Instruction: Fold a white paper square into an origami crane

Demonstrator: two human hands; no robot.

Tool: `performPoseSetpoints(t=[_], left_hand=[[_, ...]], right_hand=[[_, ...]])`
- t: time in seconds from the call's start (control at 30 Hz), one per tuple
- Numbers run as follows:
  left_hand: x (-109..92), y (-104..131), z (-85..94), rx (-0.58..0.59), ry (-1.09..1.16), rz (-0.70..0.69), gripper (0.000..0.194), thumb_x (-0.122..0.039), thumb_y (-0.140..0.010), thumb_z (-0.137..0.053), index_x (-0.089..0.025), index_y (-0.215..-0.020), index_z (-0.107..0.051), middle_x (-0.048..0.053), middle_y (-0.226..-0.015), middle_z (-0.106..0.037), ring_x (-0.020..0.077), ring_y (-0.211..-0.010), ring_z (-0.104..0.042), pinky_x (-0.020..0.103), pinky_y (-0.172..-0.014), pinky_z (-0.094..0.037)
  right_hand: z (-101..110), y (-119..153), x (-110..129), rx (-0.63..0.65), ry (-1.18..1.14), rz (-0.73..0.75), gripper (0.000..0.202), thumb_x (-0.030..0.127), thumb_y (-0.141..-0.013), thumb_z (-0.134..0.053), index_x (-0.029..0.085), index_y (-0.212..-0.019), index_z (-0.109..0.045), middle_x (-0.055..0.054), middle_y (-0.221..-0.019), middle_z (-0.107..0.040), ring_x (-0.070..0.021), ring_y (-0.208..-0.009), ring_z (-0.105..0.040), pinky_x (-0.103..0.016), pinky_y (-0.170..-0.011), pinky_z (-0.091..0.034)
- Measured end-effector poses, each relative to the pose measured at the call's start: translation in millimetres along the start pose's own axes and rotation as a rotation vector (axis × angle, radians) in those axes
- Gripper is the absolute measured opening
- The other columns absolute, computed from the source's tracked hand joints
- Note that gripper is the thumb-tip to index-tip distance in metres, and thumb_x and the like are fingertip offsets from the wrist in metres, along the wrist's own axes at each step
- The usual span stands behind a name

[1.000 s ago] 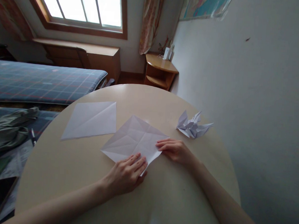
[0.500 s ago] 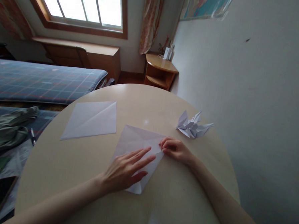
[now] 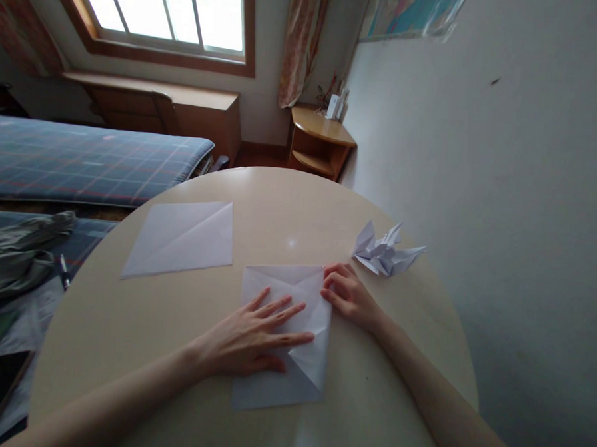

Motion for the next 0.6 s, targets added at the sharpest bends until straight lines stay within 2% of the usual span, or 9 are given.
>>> performPoseSetpoints(t=[0.2, 0.33, 0.4, 0.5, 0.6], left_hand=[[-1, -1, -1.0, -0.033, -0.04, 0.012, 0.049, -0.041, -0.089, -0.046, -0.038, -0.136, -0.031, 0.004, -0.149, -0.02, 0.0317, -0.134, -0.022, 0.06, -0.105, -0.017], [2, -2, -4.0, -0.046, -0.057, 0.063, 0.047, -0.048, -0.089, -0.041, -0.037, -0.135, -0.034, 0.006, -0.149, -0.019, 0.0326, -0.134, -0.021, 0.057, -0.105, -0.021], [4, -2, -4.8, -0.066, -0.072, 0.096, 0.048, -0.049, -0.089, -0.041, -0.036, -0.135, -0.035, 0.008, -0.148, -0.02, 0.0348, -0.134, -0.02, 0.057, -0.104, -0.023], [7, -2, -5.8, -0.104, -0.105, 0.146, 0.048, -0.049, -0.088, -0.041, -0.033, -0.134, -0.038, 0.012, -0.146, -0.026, 0.0373, -0.132, -0.022, 0.058, -0.102, -0.027], [7, -3, -8.2, -0.13, -0.129, 0.17, 0.049, -0.05, -0.088, -0.041, -0.028, -0.132, -0.042, 0.016, -0.143, -0.031, 0.0382, -0.131, -0.026, 0.057, -0.1, -0.031]], right_hand=[[2, 1, 4, -0.131, 0.16, -0.019, 0.004, 0.023, -0.084, -0.051, 0.022, -0.086, -0.055, -0.008, -0.099, -0.057, -0.0243, -0.095, -0.05, -0.044, -0.085, -0.043], [14, 5, 2, -0.316, 0.239, -0.114, 0.018, 0.022, -0.086, -0.046, 0.019, -0.102, -0.053, -0.011, -0.106, -0.056, -0.026, -0.102, -0.051, -0.047, -0.092, -0.04], [17, 9, 0, -0.354, 0.246, -0.161, 0.02, 0.022, -0.087, -0.044, 0.019, -0.104, -0.055, -0.012, -0.106, -0.058, -0.0256, -0.103, -0.053, -0.047, -0.093, -0.041], [6, 12, 0, -0.259, 0.223, -0.185, 0.028, 0.023, -0.088, -0.042, 0.017, -0.111, -0.057, -0.013, -0.115, -0.06, -0.0257, -0.109, -0.054, -0.046, -0.095, -0.043], [-10, 15, 1, -0.143, 0.175, -0.197, 0.038, 0.026, -0.089, -0.04, 0.013, -0.122, -0.053, -0.015, -0.127, -0.053, -0.0255, -0.12, -0.048, -0.045, -0.1, -0.04]])
Point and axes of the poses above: each hand's wrist, its own y-axis away from the middle knuckle, its own z-axis out of the back of the hand, x = y × z, the point moved 9 cm from there along -y, towards the middle knuckle
